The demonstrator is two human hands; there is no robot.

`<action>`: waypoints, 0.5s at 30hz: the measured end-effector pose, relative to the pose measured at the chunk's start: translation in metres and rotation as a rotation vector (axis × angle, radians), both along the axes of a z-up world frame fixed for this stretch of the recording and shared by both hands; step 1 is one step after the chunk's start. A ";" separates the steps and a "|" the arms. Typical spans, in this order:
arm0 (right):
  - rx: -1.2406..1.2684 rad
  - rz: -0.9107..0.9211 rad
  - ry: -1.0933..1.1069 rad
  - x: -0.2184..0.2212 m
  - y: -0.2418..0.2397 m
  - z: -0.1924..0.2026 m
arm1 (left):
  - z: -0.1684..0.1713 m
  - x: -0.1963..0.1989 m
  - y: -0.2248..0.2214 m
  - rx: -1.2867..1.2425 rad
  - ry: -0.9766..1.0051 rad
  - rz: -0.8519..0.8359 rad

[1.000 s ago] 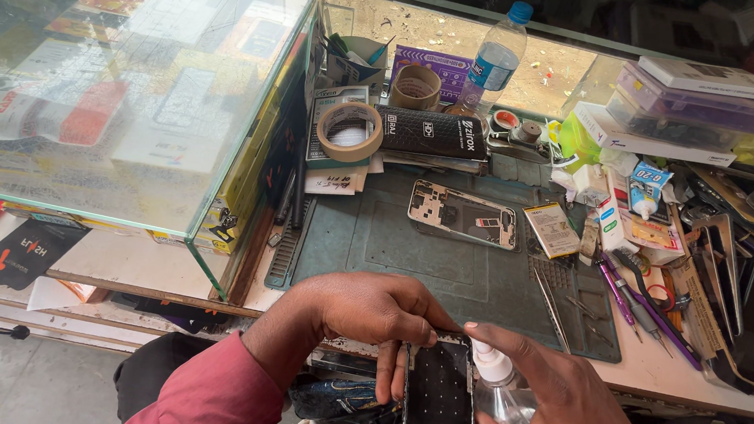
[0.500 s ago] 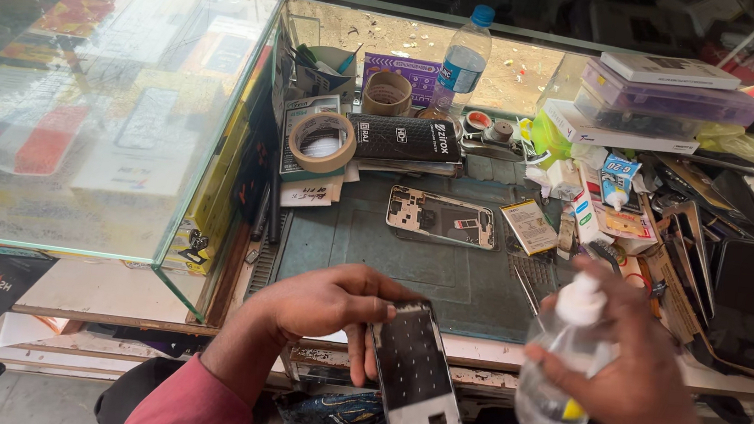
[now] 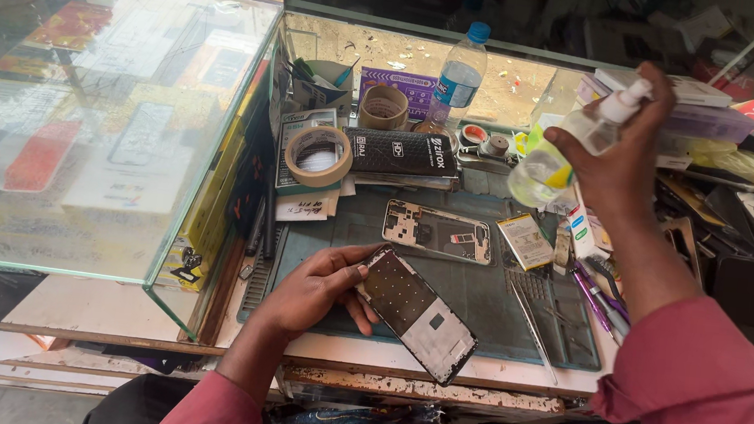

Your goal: The person disassembles a smartphone by prying open the casing and removing the back cover. They then use tweezers to peel off a protective film from the internal components and apply a liquid from a spray bottle to the device's interior.

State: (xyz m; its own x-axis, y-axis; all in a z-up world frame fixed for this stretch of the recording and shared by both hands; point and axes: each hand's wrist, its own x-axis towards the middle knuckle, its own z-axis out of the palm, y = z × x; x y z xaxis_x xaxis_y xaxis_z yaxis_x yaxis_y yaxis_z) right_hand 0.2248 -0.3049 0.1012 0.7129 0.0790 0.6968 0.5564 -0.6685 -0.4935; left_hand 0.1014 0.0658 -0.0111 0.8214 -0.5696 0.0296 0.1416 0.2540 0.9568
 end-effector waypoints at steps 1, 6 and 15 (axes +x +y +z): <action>0.010 0.004 0.001 0.012 0.004 -0.008 | 0.001 0.001 0.000 -0.024 0.010 0.017; -0.109 0.011 -0.062 0.042 0.017 -0.033 | 0.004 -0.001 -0.001 -0.027 0.037 0.079; -0.172 -0.163 0.437 -0.069 0.008 0.004 | 0.005 -0.001 -0.007 0.086 0.025 0.153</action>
State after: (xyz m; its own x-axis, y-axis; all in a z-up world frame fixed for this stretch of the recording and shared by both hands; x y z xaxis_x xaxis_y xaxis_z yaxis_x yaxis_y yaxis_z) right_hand 0.1557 -0.2966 0.1047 0.9480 0.0295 0.3169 0.2034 -0.8219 -0.5320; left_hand 0.0999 0.0586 -0.0058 0.8983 -0.4378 -0.0359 0.1322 0.1915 0.9725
